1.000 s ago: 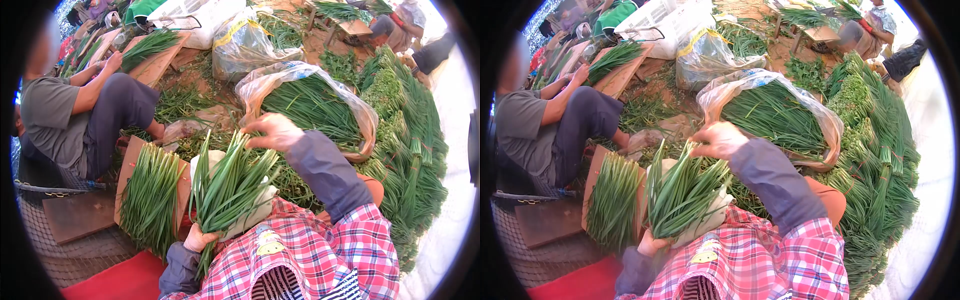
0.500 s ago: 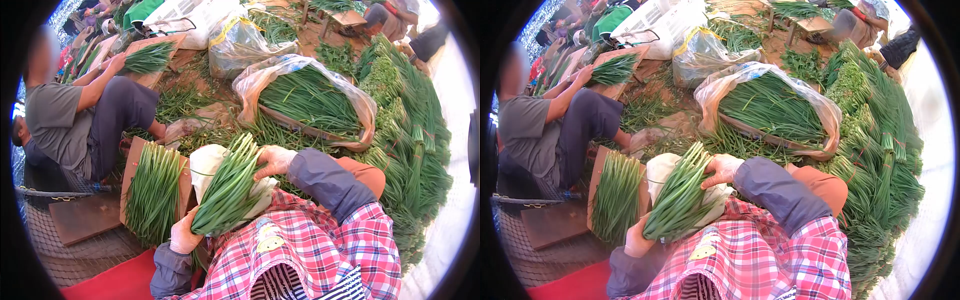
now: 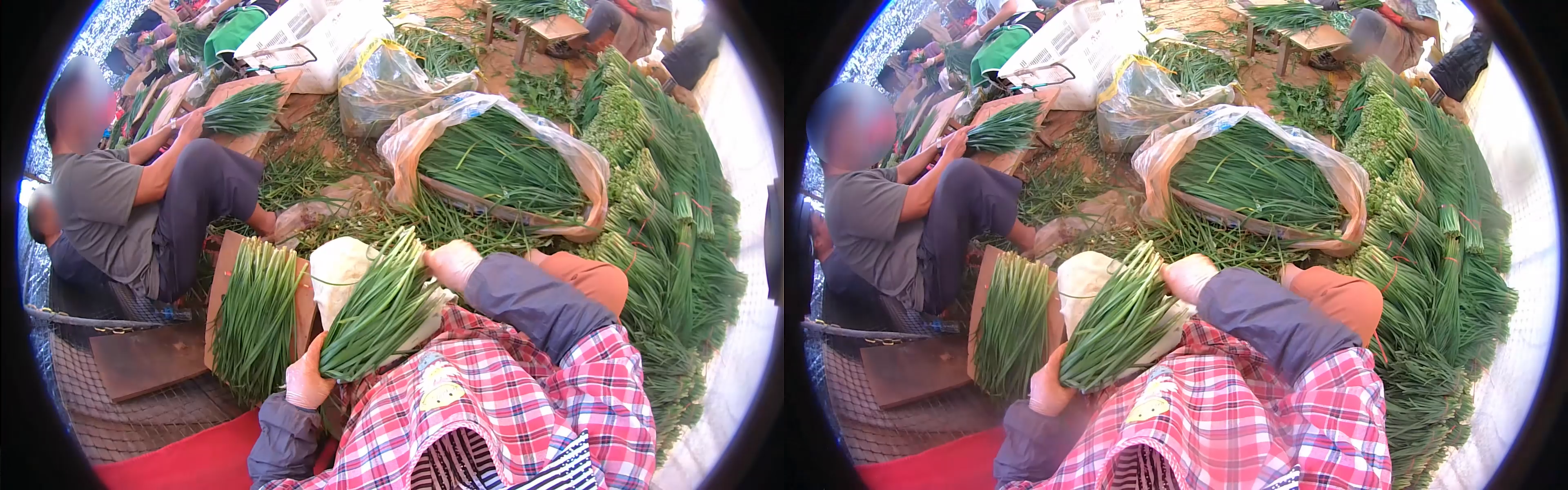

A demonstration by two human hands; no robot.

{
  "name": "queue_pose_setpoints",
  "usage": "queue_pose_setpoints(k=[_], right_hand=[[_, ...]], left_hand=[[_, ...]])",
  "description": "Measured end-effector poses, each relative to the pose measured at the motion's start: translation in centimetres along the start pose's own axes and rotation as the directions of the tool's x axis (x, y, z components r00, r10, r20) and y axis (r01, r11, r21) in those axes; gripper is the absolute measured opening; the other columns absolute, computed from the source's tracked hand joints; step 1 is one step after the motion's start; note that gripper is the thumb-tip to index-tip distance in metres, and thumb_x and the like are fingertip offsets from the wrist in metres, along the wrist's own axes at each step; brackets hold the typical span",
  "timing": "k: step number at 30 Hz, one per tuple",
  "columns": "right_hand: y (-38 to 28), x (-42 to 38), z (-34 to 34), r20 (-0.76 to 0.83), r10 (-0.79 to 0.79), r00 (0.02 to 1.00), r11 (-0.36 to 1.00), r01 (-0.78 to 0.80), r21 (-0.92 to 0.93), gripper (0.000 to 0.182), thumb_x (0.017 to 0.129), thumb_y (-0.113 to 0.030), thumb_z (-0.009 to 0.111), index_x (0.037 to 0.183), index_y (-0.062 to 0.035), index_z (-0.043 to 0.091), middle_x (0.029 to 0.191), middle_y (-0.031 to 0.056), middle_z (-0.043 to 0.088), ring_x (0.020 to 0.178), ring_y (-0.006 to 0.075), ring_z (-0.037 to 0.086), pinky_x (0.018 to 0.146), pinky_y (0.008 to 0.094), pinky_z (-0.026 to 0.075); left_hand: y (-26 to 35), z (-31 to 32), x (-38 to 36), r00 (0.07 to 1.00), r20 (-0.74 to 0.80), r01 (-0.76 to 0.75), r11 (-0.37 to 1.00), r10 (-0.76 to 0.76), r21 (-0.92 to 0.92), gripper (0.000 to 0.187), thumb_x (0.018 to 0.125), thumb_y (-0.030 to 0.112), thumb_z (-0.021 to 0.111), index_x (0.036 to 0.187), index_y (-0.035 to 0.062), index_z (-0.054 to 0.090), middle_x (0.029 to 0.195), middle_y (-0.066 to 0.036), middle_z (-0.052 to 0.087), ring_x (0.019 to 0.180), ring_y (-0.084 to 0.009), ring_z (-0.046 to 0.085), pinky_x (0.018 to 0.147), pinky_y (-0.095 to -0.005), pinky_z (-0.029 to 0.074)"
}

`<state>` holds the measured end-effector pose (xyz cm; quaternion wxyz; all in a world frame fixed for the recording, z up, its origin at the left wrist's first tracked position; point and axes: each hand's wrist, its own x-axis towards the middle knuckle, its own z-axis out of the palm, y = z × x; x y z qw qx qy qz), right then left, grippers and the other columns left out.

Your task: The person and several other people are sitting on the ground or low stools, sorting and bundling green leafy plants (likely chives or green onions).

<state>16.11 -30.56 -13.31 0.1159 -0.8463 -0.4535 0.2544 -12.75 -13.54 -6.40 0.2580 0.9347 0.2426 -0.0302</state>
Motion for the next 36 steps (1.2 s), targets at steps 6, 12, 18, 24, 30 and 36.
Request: queue_pose_setpoints(k=[6, 12, 18, 24, 30, 36], right_hand=[[11.6, -1.0, 0.0, 0.389, 0.403, 0.829, 0.843, -0.17, -0.51, 0.038, 0.073, -0.016, 0.061, 0.11, -0.0075, 0.061, 0.094, 0.0144, 0.066, 0.085, 0.0249, 0.064, 0.075, 0.0376, 0.051], [5.0, 0.0, -4.4, 0.038, -0.039, 0.999, 0.681, -0.001, 0.732, 0.054, 0.074, -0.042, 0.063, 0.116, -0.0098, 0.057, 0.105, 0.0159, 0.061, 0.095, 0.0284, 0.059, 0.085, 0.0345, 0.044], [0.7, -0.3, -3.7, 0.057, -0.024, 0.998, 0.977, 0.011, 0.211, 0.029, 0.076, -0.036, 0.059, 0.093, -0.0146, 0.067, 0.084, 0.0116, 0.065, 0.084, 0.0287, 0.061, 0.077, 0.0391, 0.046], [10.6, 1.6, -1.5, 0.019, 0.427, 0.904, 0.879, -0.41, -0.245, 0.033, 0.078, -0.039, 0.058, 0.1, -0.0152, 0.066, 0.093, 0.0118, 0.065, 0.086, 0.0282, 0.062, 0.076, 0.0397, 0.048], [8.3, 0.9, -4.1, 0.26, 0.078, 0.962, 0.863, -0.196, 0.465, 0.055, 0.077, -0.04, 0.063, 0.12, -0.0067, 0.055, 0.112, 0.011, 0.061, 0.105, 0.0205, 0.055, 0.09, 0.0317, 0.041], [0.8, 4.6, -1.6, 0.525, -0.389, 0.757, 0.862, 0.099, 0.497, 0.072, 0.066, -0.038, 0.072, 0.129, -0.0141, 0.045, 0.115, 0.0149, 0.057, 0.106, 0.0234, 0.054, 0.089, 0.0326, 0.041]], left_hand=[[-0.9, 0.6, -1.4, 0.994, -0.072, -0.07, 0.994, 0.076, 0.084, 0.065, 0.062, 0.015, 0.072, 0.122, 0.0104, 0.048, 0.092, -0.015, 0.062, 0.08, -0.0323, 0.061, 0.067, -0.0371, 0.049], [-0.7, 1.1, -1.3, 0.982, -0.068, -0.151, 0.953, 0.175, 0.264, 0.063, 0.063, 0.008, 0.065, 0.124, 0.0148, 0.049, 0.073, -0.012, 0.053, 0.063, -0.0313, 0.056, 0.053, -0.0414, 0.042], [-0.5, 1.0, -1.6, 0.984, -0.036, -0.152, 0.921, 0.176, 0.359, 0.067, 0.061, 0.002, 0.06, 0.125, 0.0159, 0.048, 0.07, -0.011, 0.05, 0.061, -0.0307, 0.054, 0.051, -0.0414, 0.041], [-0.7, 1.2, -1.6, 0.98, -0.051, -0.162, 0.926, 0.191, 0.342, 0.067, 0.061, 0.002, 0.058, 0.126, 0.016, 0.048, 0.07, -0.01, 0.051, 0.061, -0.03, 0.054, 0.052, -0.041, 0.041], [-1.4, 1.7, -1.2, 0.952, -0.092, -0.252, 0.918, 0.292, 0.306, 0.063, 0.061, 0.003, 0.058, 0.122, 0.016, 0.053, 0.071, -0.008, 0.052, 0.06, -0.0282, 0.054, 0.052, -0.0403, 0.04], [-1.5, 0.9, 0.2, 0.931, -0.041, -0.326, 0.879, 0.362, 0.349, 0.061, 0.06, 0.006, 0.06, 0.119, 0.0167, 0.055, 0.068, -0.007, 0.05, 0.056, -0.0268, 0.052, 0.05, -0.0394, 0.038]])
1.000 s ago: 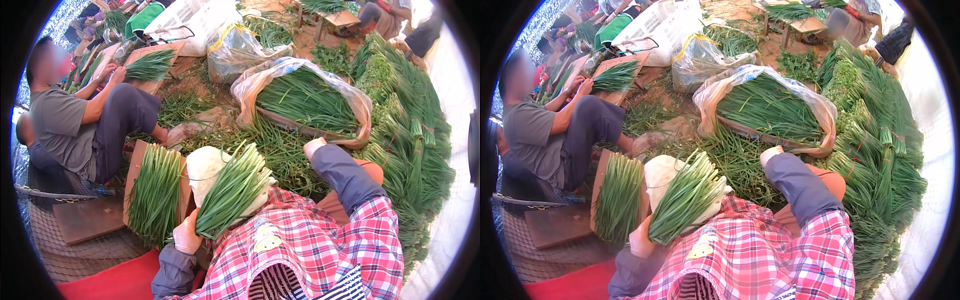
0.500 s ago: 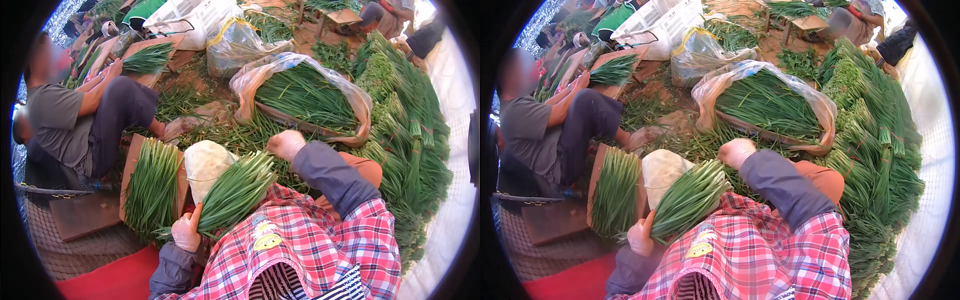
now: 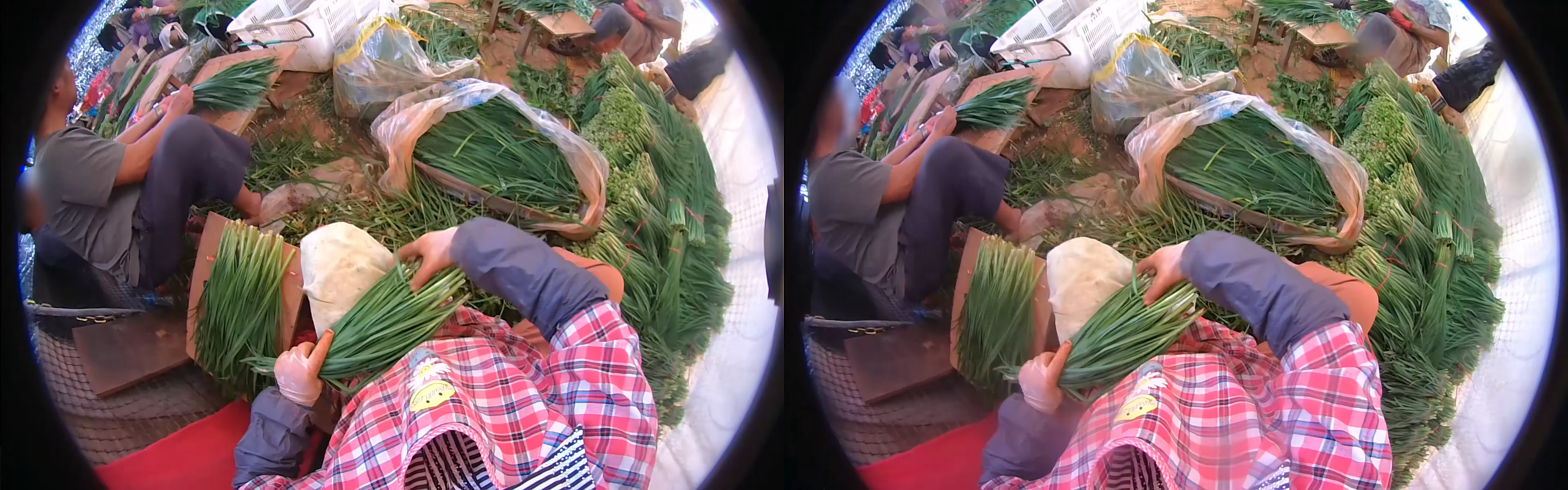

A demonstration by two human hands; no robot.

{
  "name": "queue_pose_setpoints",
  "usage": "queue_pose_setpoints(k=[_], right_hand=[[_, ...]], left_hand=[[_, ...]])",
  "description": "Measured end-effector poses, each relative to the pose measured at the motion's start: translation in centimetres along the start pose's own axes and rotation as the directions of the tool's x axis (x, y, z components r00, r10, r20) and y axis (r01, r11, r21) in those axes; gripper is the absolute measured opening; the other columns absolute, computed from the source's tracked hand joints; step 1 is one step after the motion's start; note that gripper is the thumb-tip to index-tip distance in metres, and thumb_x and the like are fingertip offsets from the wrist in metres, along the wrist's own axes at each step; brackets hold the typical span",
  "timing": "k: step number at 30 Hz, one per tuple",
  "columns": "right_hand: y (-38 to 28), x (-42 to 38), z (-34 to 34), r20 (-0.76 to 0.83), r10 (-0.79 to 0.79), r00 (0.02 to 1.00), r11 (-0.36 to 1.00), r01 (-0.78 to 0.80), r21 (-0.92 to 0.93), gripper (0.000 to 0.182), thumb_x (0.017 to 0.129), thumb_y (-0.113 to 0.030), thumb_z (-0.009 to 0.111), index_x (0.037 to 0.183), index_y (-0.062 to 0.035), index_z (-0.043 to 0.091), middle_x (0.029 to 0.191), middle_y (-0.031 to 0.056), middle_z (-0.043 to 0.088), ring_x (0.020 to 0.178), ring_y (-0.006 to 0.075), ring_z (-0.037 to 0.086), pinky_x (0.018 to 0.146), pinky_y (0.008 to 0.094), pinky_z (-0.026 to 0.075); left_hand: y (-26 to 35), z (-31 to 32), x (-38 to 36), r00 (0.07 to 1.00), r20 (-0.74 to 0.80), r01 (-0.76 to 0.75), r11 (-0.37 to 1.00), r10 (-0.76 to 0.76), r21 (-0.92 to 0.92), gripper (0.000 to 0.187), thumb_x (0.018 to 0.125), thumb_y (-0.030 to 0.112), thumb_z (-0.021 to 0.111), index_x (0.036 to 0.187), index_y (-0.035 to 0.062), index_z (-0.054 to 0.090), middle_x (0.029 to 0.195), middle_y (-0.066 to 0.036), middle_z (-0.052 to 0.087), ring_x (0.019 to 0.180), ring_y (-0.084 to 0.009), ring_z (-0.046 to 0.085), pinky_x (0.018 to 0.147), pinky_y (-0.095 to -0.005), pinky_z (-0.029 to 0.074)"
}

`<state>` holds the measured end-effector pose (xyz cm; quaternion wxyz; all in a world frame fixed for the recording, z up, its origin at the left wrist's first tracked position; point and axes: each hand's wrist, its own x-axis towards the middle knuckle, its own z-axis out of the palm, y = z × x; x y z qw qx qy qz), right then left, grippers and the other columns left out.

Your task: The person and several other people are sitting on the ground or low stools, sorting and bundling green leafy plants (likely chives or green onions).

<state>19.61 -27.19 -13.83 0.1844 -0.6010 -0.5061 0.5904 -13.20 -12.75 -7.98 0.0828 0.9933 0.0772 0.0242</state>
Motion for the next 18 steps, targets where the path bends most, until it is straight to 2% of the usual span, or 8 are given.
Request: queue_pose_setpoints(k=[2, 5, 8, 9, 12, 13, 16, 18], right_hand=[[-0.2, 0.6, 1.3, -0.001, 0.113, 0.994, 0.992, -0.113, 0.059, 0.062, 0.066, -0.036, 0.071, 0.122, -0.0174, 0.051, 0.102, 0.0104, 0.063, 0.092, 0.0232, 0.06, 0.081, 0.034, 0.045], [-1.5, -0.6, 2.2, -0.159, 0.137, 0.978, 0.97, -0.165, -0.177, 0.052, 0.067, -0.032, 0.068, 0.116, -0.0193, 0.056, 0.093, 0.011, 0.065, 0.086, 0.0282, 0.062, 0.076, 0.0372, 0.047], [-1.6, -0.7, 3.6, -0.175, 0.158, 0.972, 0.867, -0.221, -0.447, 0.043, 0.067, -0.026, 0.064, 0.109, -0.02, 0.06, 0.09, 0.0129, 0.064, 0.086, 0.0318, 0.06, 0.075, 0.0391, 0.048], [-2.0, -1.3, 3.5, -0.17, 0.186, 0.968, 0.859, -0.244, -0.45, 0.041, 0.066, -0.023, 0.063, 0.107, -0.0178, 0.061, 0.09, 0.0139, 0.063, 0.085, 0.0322, 0.061, 0.075, 0.0402, 0.048], [-1.2, -2.4, 2.7, -0.327, 0.178, 0.928, 0.855, -0.31, -0.416, 0.038, 0.069, -0.023, 0.061, 0.106, -0.0153, 0.06, 0.09, 0.0148, 0.063, 0.088, 0.0316, 0.06, 0.077, 0.0406, 0.047], [-0.5, -2.9, 2.3, -0.353, 0.147, 0.924, 0.891, -0.279, -0.358, 0.038, 0.071, -0.023, 0.06, 0.108, -0.0161, 0.059, 0.091, 0.0156, 0.063, 0.089, 0.0322, 0.06, 0.077, 0.0408, 0.047], [0.4, -3.1, 2.0, -0.434, 0.223, 0.873, 0.884, -0.368, -0.286, 0.036, 0.07, -0.023, 0.062, 0.105, -0.0137, 0.06, 0.088, 0.0171, 0.063, 0.087, 0.0337, 0.06, 0.075, 0.0412, 0.047], [4.3, -3.2, 1.2, -0.543, 0.351, 0.763, 0.764, -0.569, -0.305, 0.03, 0.077, -0.026, 0.054, 0.104, -0.0128, 0.06, 0.089, 0.0161, 0.063, 0.086, 0.0337, 0.06, 0.076, 0.0414, 0.047]], left_hand=[[-0.1, -0.1, 0.3, 1.0, 0.022, -0.007, 1.0, 0.007, -0.003, 0.061, 0.059, 0.006, 0.06, 0.119, 0.017, 0.055, 0.066, -0.007, 0.048, 0.055, -0.0265, 0.051, 0.049, -0.0392, 0.038], [-0.6, -0.4, 0.5, 0.997, 0.065, -0.036, 0.999, 0.034, 0.03, 0.062, 0.058, 0.004, 0.058, 0.119, 0.019, 0.055, 0.064, -0.006, 0.046, 0.052, -0.0261, 0.05, 0.048, -0.0389, 0.038], [-0.7, -2.0, 1.8, 0.985, 0.14, -0.107, 0.993, 0.101, 0.04, 0.064, 0.058, 0.004, 0.058, 0.119, 0.0207, 0.055, 0.063, -0.006, 0.046, 0.051, -0.026, 0.05, 0.048, -0.0387, 0.038], [-0.5, -2.7, 2.3, 0.981, 0.155, -0.122, 0.991, 0.112, 0.055, 0.065, 0.057, 0.004, 0.058, 0.119, 0.0218, 0.055, 0.063, -0.006, 0.045, 0.051, -0.0257, 0.049, 0.047, -0.0385, 0.039], [-0.6, -3.4, 2.6, 0.988, 0.124, -0.096, 0.995, 0.095, 0.003, 0.064, 0.058, 0.004, 0.058, 0.12, 0.0219, 0.054, 0.063, -0.006, 0.046, 0.051, -0.0258, 0.05, 0.047, -0.0383, 0.039], [-0.6, -3.6, 2.6, 0.987, 0.124, -0.101, 0.995, 0.1, -0.001, 0.064, 0.059, 0.005, 0.058, 0.12, 0.021, 0.054, 0.063, -0.006, 0.048, 0.052, -0.0258, 0.052, 0.047, -0.0383, 0.039], [0.2, -4.2, 2.9, 0.983, 0.141, -0.12, 0.993, 0.116, 0.016, 0.062, 0.059, 0.006, 0.059, 0.12, 0.0198, 0.055, 0.064, -0.006, 0.049, 0.053, -0.0259, 0.053, 0.048, -0.0381, 0.04], [-0.1, -4.3, 2.5, 0.985, 0.145, -0.1, 0.995, 0.095, 0.028, 0.062, 0.059, 0.006, 0.06, 0.12, 0.0194, 0.055, 0.064, -0.006, 0.049, 0.054, -0.026, 0.053, 0.049, -0.0383, 0.04]])
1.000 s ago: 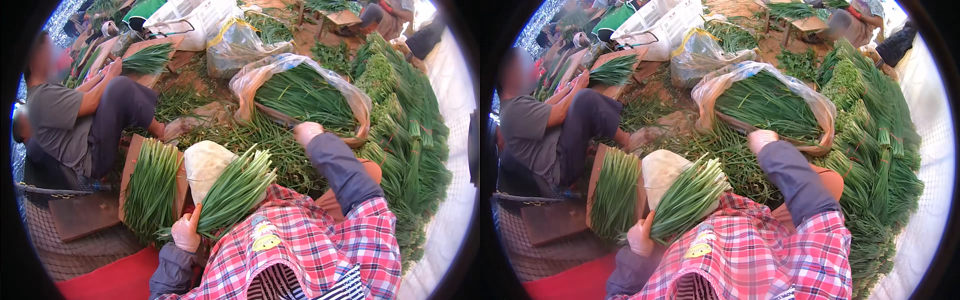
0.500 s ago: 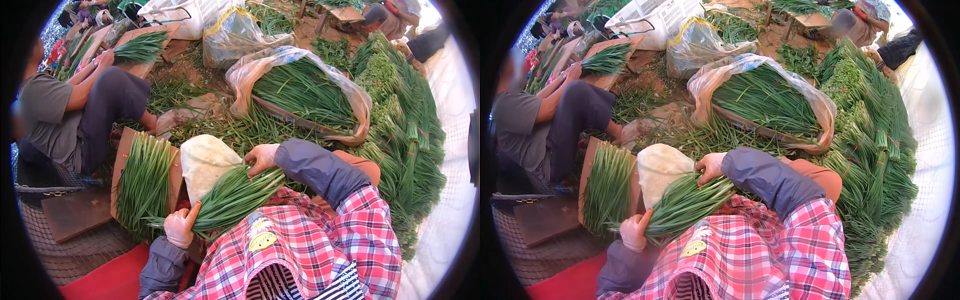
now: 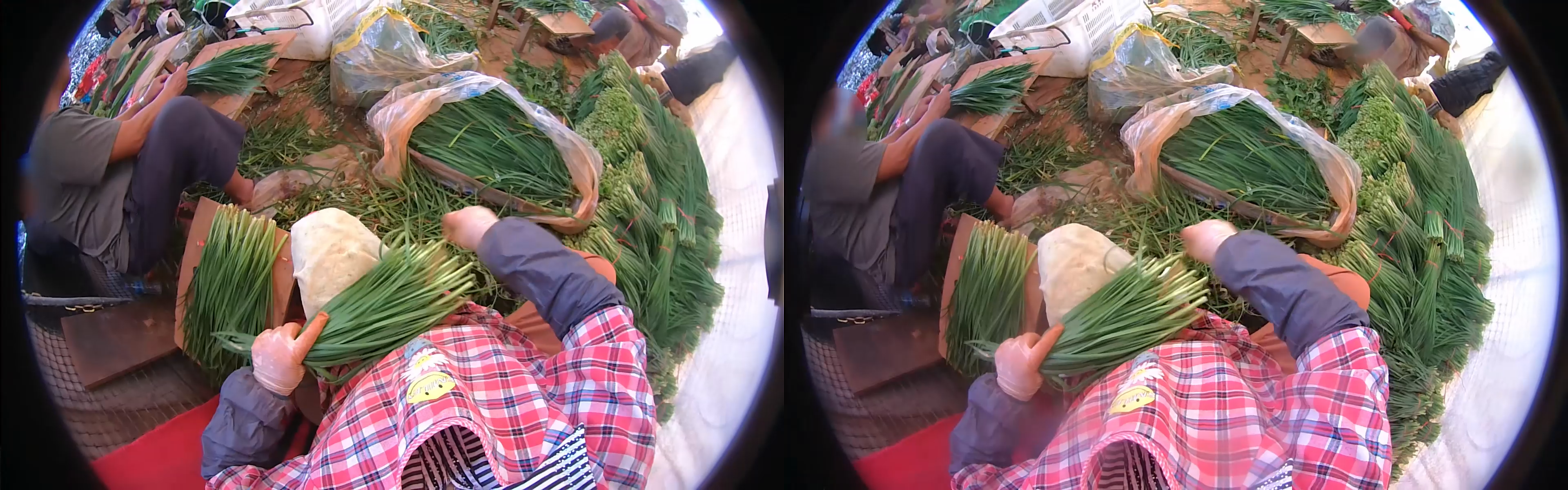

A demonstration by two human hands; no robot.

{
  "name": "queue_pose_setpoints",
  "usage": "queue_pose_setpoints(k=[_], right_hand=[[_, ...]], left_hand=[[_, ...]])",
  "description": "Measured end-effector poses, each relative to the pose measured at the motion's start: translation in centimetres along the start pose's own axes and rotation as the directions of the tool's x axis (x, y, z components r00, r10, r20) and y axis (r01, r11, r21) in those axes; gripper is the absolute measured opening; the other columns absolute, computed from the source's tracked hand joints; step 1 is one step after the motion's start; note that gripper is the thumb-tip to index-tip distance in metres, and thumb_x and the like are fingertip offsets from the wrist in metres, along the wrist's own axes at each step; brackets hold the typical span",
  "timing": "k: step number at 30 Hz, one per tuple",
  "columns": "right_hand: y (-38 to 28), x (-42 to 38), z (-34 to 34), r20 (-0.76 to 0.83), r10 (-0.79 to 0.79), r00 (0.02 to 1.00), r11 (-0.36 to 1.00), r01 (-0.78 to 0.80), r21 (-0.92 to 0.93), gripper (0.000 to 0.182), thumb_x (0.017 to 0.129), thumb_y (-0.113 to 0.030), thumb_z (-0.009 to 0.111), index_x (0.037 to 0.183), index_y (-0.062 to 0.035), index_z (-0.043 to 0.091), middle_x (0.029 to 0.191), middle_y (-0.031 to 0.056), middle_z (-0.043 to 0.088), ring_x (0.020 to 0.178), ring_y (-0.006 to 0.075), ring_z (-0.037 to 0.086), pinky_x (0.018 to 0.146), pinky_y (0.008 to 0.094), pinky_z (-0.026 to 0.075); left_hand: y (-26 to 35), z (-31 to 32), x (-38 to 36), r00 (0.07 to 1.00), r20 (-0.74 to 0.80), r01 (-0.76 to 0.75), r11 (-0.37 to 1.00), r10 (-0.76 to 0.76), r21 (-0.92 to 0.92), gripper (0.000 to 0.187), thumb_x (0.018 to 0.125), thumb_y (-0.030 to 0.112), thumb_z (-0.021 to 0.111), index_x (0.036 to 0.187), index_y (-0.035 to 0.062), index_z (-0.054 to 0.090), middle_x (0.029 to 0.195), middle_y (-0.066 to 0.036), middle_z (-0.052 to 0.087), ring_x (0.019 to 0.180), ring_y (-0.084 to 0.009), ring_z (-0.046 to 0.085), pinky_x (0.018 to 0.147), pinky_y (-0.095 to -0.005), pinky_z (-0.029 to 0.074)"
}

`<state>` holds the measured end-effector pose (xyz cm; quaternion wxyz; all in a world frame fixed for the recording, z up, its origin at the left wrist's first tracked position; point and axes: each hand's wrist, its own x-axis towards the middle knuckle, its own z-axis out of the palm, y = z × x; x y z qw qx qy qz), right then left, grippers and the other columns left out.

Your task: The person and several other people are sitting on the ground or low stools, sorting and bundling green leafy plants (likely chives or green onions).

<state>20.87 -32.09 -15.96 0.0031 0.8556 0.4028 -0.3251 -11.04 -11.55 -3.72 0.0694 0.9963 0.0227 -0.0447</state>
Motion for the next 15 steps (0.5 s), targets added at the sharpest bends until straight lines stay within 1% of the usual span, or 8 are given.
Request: queue_pose_setpoints(k=[2, 3, 4, 6, 8, 10, 13, 15], right_hand=[[6.3, 1.0, 1.3, -0.091, 0.147, 0.985, 0.988, -0.151, -0.042, 0.027, 0.08, -0.027, 0.05, 0.096, -0.0092, 0.062, 0.089, 0.0157, 0.064, 0.083, 0.0322, 0.061, 0.074, 0.0398, 0.049], [8.4, 0.5, 0.8, 0.004, 0.074, 0.997, 0.977, -0.072, -0.202, 0.028, 0.081, -0.023, 0.051, 0.102, -0.0106, 0.063, 0.098, 0.0095, 0.064, 0.094, 0.028, 0.061, 0.081, 0.0393, 0.047], [9.3, 0.7, 0.6, 0.11, 0.228, 0.968, 0.973, -0.23, 0.01, 0.035, 0.079, -0.029, 0.056, 0.11, -0.0138, 0.061, 0.099, 0.0061, 0.065, 0.095, 0.026, 0.06, 0.083, 0.0364, 0.047], [6.1, -1.8, 0.3, -0.131, -0.086, 0.988, 0.887, 0.136, 0.442, 0.043, 0.075, -0.034, 0.061, 0.114, -0.015, 0.059, 0.097, 0.0062, 0.066, 0.093, 0.0249, 0.06, 0.081, 0.0342, 0.047], [2.8, -0.5, 1.3, 0.024, -0.3, 0.954, 0.675, 0.194, 0.711, 0.042, 0.074, -0.033, 0.064, 0.111, -0.0133, 0.062, 0.094, 0.0088, 0.066, 0.089, 0.0252, 0.06, 0.078, 0.0343, 0.047], [-0.7, -0.3, 1.4, 0.112, -0.283, 0.952, 0.84, 0.191, 0.507, 0.034, 0.075, -0.031, 0.064, 0.103, -0.0114, 0.065, 0.09, 0.0108, 0.065, 0.085, 0.0244, 0.061, 0.076, 0.0346, 0.047], [-0.8, 0.8, 2.7, 0.066, -0.24, 0.969, 0.807, 0.161, 0.568, 0.029, 0.076, -0.03, 0.062, 0.097, -0.0106, 0.066, 0.086, 0.013, 0.065, 0.081, 0.0263, 0.062, 0.075, 0.0354, 0.047], [-1.1, 0.6, 2.6, -0.03, -0.182, 0.983, 0.846, 0.172, 0.504, 0.027, 0.077, -0.029, 0.06, 0.096, -0.0104, 0.066, 0.084, 0.0142, 0.064, 0.08, 0.0282, 0.062, 0.074, 0.0363, 0.047]], left_hand=[[-0.3, 0.3, -0.8, 0.999, -0.005, 0.033, 0.999, -0.033, -0.007, 0.062, 0.059, 0.007, 0.061, 0.12, 0.0192, 0.055, 0.065, -0.006, 0.049, 0.055, -0.0263, 0.053, 0.05, -0.0384, 0.04], [-0.5, 0.5, -1.3, 0.999, -0.01, 0.053, 0.998, -0.053, -0.018, 0.062, 0.059, 0.008, 0.062, 0.12, 0.0193, 0.055, 0.065, -0.006, 0.049, 0.055, -0.0264, 0.053, 0.05, -0.0386, 0.04], [-0.6, 0.9, -1.6, 0.997, -0.015, 0.07, 0.997, -0.07, -0.028, 0.062, 0.059, 0.008, 0.062, 0.12, 0.0193, 0.055, 0.065, -0.006, 0.049, 0.055, -0.0266, 0.053, 0.051, -0.0387, 0.04], [-0.7, 1.5, -1.5, 0.997, -0.044, 0.06, 0.998, -0.062, -0.031, 0.063, 0.058, 0.01, 0.064, 0.12, 0.0193, 0.055, 0.066, -0.007, 0.049, 0.055, -0.0271, 0.053, 0.051, -0.039, 0.04], [-0.5, 1.8, -1.1, 0.997, -0.056, 0.058, 0.998, -0.059, -0.028, 0.063, 0.059, 0.011, 0.064, 0.12, 0.0195, 0.055, 0.066, -0.007, 0.049, 0.055, -0.0272, 0.053, 0.051, -0.0389, 0.04], [-0.7, 1.8, -1.1, 0.996, -0.071, 0.044, 0.999, -0.045, -0.021, 0.063, 0.059, 0.012, 0.065, 0.12, 0.0196, 0.055, 0.066, -0.006, 0.049, 0.054, -0.0273, 0.052, 0.051, -0.0391, 0.04], [-0.5, 1.7, -1.3, 0.998, -0.059, 0.033, 0.999, -0.034, -0.015, 0.063, 0.058, 0.013, 0.066, 0.12, 0.0185, 0.055, 0.066, -0.007, 0.05, 0.054, -0.0273, 0.052, 0.05, -0.0391, 0.039], [-0.3, 2.0, -1.4, 0.998, -0.041, 0.035, 0.999, -0.036, -0.018, 0.064, 0.058, 0.014, 0.066, 0.12, 0.0174, 0.054, 0.066, -0.007, 0.05, 0.054, -0.0273, 0.052, 0.05, -0.0391, 0.039]])
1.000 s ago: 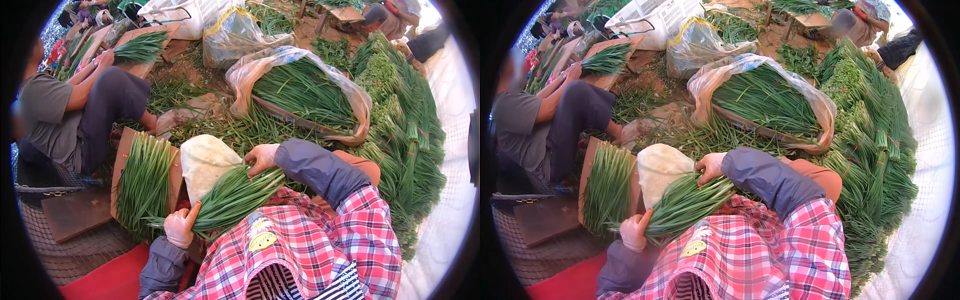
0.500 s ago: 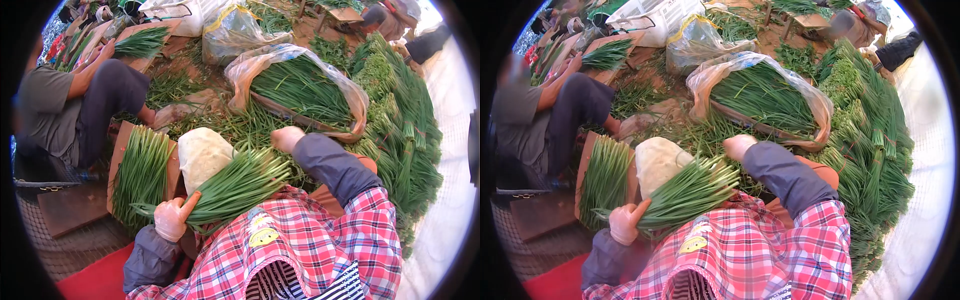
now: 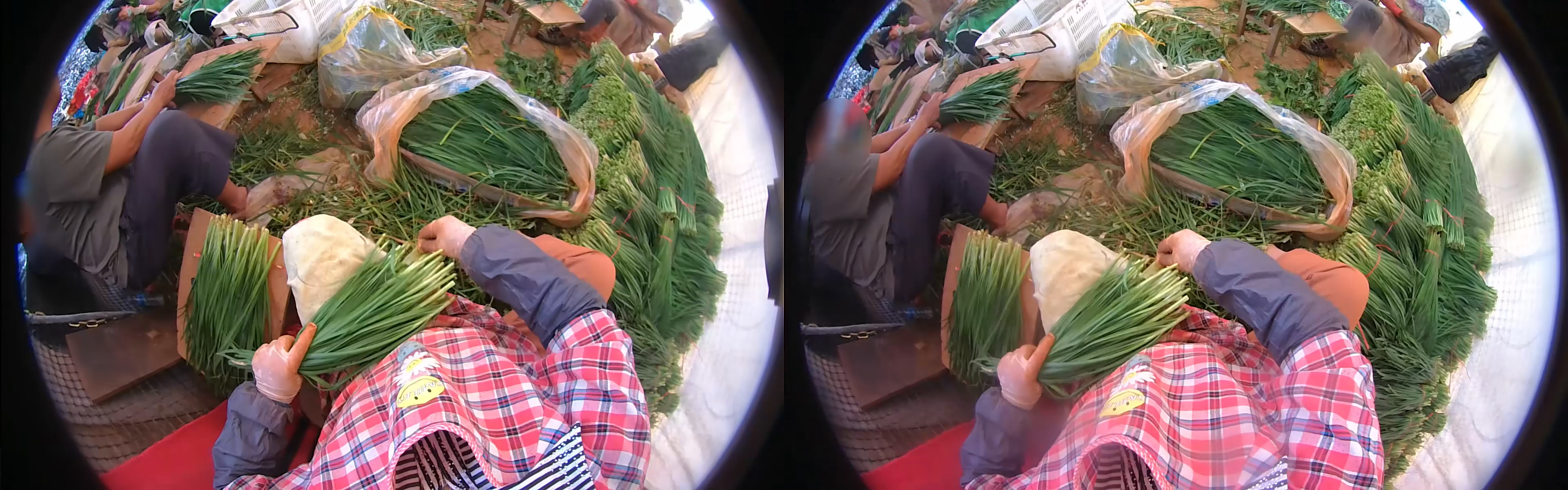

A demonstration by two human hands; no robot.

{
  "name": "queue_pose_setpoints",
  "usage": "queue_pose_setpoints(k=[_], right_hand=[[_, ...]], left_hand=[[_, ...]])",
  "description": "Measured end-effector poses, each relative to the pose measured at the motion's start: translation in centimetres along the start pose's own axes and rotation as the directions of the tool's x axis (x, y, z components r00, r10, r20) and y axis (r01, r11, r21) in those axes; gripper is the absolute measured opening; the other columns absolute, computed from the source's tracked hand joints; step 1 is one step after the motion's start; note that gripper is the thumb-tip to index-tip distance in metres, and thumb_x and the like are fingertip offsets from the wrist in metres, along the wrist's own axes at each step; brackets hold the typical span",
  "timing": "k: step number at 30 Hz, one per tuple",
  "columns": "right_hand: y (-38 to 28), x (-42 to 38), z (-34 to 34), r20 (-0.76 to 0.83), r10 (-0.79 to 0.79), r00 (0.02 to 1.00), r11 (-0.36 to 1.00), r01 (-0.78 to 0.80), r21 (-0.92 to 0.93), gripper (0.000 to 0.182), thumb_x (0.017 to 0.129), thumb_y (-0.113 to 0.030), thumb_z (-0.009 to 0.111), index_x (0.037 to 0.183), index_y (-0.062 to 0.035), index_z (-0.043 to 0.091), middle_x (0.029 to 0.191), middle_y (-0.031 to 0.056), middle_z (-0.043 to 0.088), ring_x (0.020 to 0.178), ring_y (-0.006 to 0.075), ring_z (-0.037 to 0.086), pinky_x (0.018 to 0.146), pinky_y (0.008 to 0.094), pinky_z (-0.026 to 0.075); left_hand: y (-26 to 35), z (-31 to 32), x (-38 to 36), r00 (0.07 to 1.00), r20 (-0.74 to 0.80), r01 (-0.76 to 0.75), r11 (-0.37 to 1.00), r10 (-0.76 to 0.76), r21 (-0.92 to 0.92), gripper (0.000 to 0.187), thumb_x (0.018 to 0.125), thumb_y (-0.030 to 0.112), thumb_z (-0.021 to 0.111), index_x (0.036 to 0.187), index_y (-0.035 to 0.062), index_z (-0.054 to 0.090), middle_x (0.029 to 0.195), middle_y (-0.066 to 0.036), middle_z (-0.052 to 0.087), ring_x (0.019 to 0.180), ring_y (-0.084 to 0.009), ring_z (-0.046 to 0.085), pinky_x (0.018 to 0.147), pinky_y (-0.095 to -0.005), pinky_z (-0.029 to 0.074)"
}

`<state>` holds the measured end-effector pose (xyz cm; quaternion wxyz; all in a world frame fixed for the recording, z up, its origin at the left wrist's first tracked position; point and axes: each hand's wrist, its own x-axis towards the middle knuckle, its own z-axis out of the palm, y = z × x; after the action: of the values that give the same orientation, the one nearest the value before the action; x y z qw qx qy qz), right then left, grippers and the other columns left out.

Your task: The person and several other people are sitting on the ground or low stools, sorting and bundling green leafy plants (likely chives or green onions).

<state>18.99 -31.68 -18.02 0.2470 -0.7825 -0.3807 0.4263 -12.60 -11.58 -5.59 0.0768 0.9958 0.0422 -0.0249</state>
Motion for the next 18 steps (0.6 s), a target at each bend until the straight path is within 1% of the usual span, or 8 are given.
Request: queue_pose_setpoints(k=[4, 5, 8, 10, 12, 15, 17, 18], right_hand=[[1.4, 0.3, -1.6, -0.173, 0.092, 0.981, 0.987, -0.113, -0.113, 0.025, 0.079, -0.027, 0.056, 0.096, -0.0111, 0.065, 0.087, 0.0146, 0.064, 0.083, 0.0308, 0.061, 0.076, 0.0389, 0.047], [2.3, 0.3, -2.9, -0.24, 0.143, 0.96, 0.92, -0.218, -0.326, 0.025, 0.079, -0.025, 0.055, 0.098, -0.0119, 0.065, 0.089, 0.0145, 0.064, 0.085, 0.0299, 0.061, 0.077, 0.0389, 0.048], [6.9, -2.4, -7.1, -0.4, 0.338, 0.852, 0.888, -0.429, -0.163, 0.025, 0.075, -0.025, 0.062, 0.091, -0.0065, 0.066, 0.079, 0.016, 0.064, 0.073, 0.0283, 0.063, 0.068, 0.0356, 0.05], [9.3, -2.8, -5.8, -0.136, 0.442, 0.887, 0.593, -0.402, -0.697, 0.03, 0.074, -0.025, 0.063, 0.096, -0.0057, 0.067, 0.088, 0.0122, 0.066, 0.082, 0.0281, 0.064, 0.073, 0.0381, 0.05], [13.4, -2.1, -1.1, -0.012, 0.526, 0.85, 0.506, -0.325, -0.799, 0.029, 0.072, -0.022, 0.065, 0.096, -0.0063, 0.068, 0.099, 0.0114, 0.065, 0.094, 0.0319, 0.061, 0.076, 0.0429, 0.049], [12.3, -0.1, 0.4, -0.002, 0.465, 0.885, 0.747, -0.393, -0.537, 0.06, 0.069, -0.018, 0.068, 0.125, -0.0114, 0.049, 0.102, 0.0106, 0.063, 0.094, 0.0285, 0.06, 0.079, 0.0386, 0.048], [4.1, -3.9, -2.4, -0.259, 0.086, 0.962, 0.966, -0.144, -0.214, 0.065, 0.065, -0.022, 0.072, 0.125, -0.0129, 0.048, 0.098, 0.0088, 0.063, 0.087, 0.0268, 0.061, 0.08, 0.0377, 0.048], [3.6, -3.4, -2.1, -0.225, 0.066, 0.972, 0.996, -0.051, 0.072, 0.073, 0.065, -0.024, 0.074, 0.129, -0.0135, 0.042, 0.101, 0.0106, 0.062, 0.091, 0.0276, 0.061, 0.082, 0.0363, 0.047]], left_hand=[[-0.1, 0.4, -0.1, 0.997, 0.038, 0.065, 0.996, -0.063, -0.055, 0.064, 0.059, 0.014, 0.068, 0.121, 0.0144, 0.053, 0.073, -0.01, 0.055, 0.06, -0.0301, 0.056, 0.055, -0.0394, 0.043], [-0.2, 0.3, -0.5, 0.994, 0.054, 0.096, 0.992, -0.092, -0.081, 0.063, 0.06, 0.013, 0.069, 0.121, 0.0135, 0.053, 0.076, -0.011, 0.057, 0.063, -0.0314, 0.058, 0.057, -0.0395, 0.045], [-0.7, 1.3, -1.3, 0.96, -0.031, 0.238, 0.867, -0.279, -0.439, 0.058, 0.067, 0.013, 0.07, 0.121, 0.0096, 0.052, 0.092, -0.012, 0.062, 0.075, -0.0302, 0.063, 0.068, -0.0374, 0.049], [-1.5, 3.7, -2.4, 0.934, 0.1, 0.289, 0.563, -0.342, -0.774, 0.052, 0.07, 0.011, 0.069, 0.118, 0.0048, 0.052, 0.095, -0.011, 0.063, 0.075, -0.0229, 0.062, 0.067, -0.0328, 0.049], [-1.7, 2.8, -1.9, 0.874, 0.364, 0.433, 0.175, -0.323, -0.884, 0.046, 0.07, 0.011, 0.069, 0.112, 0.0013, 0.054, 0.092, -0.009, 0.063, 0.075, -0.0186, 0.061, 0.067, -0.0313, 0.048], [-1.6, 0.4, -1.2, 0.702, 0.669, 0.674, -0.073, -0.246, -0.735, 0.042, 0.067, 0.012, 0.071, 0.104, -0.0006, 0.056, 0.085, -0.008, 0.062, 0.073, -0.0176, 0.06, 0.065, -0.0321, 0.048], [-1.8, 1.1, -1.4, 0.687, 0.686, 0.665, -0.174, -0.24, -0.727, 0.034, 0.067, 0.012, 0.07, 0.097, 0.0003, 0.058, 0.078, -0.008, 0.061, 0.064, -0.0172, 0.058, 0.055, -0.0304, 0.046], [-2.1, 1.3, -1.4, 0.672, 0.712, 0.667, -0.25, -0.204, -0.702, 0.031, 0.067, 0.008, 0.069, 0.095, 0.0002, 0.059, 0.076, -0.009, 0.061, 0.058, -0.0172, 0.057, 0.05, -0.0298, 0.045]])
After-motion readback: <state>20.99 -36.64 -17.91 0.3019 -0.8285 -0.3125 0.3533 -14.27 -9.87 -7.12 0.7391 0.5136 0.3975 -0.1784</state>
